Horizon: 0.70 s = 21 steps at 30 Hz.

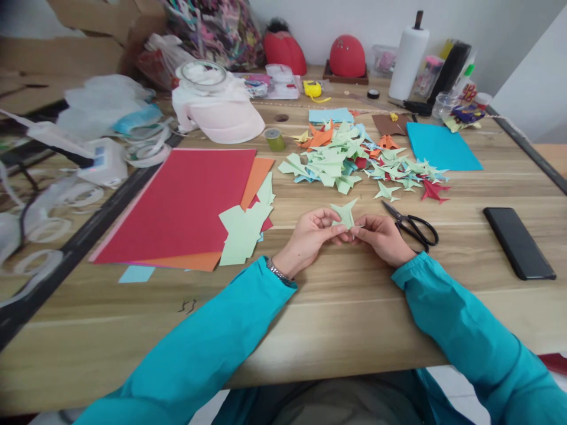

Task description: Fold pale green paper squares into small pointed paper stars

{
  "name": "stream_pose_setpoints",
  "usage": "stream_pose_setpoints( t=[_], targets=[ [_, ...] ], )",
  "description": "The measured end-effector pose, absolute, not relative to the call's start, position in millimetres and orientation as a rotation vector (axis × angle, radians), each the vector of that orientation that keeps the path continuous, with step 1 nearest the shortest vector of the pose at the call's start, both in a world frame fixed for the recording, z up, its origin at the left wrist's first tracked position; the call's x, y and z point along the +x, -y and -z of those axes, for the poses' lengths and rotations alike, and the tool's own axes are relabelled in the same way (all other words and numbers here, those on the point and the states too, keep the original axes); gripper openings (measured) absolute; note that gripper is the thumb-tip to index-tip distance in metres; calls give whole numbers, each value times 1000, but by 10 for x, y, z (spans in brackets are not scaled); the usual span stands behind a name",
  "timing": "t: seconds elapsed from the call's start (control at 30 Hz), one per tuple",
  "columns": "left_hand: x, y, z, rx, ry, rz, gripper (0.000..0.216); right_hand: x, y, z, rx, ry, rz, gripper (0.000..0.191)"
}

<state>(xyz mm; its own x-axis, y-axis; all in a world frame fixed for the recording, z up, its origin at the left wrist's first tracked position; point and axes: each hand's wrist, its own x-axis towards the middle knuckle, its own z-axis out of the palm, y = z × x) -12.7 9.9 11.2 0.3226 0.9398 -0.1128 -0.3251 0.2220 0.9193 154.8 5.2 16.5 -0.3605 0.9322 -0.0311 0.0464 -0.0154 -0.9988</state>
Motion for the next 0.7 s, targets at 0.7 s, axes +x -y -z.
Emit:
stream_pose_setpoints(
  t=[0.7],
  targets=[
    [-95, -62, -132, 1007, -863, -1077, 27, 1573, -52, -78, -1088, 1362, -1443, 22]
  ],
)
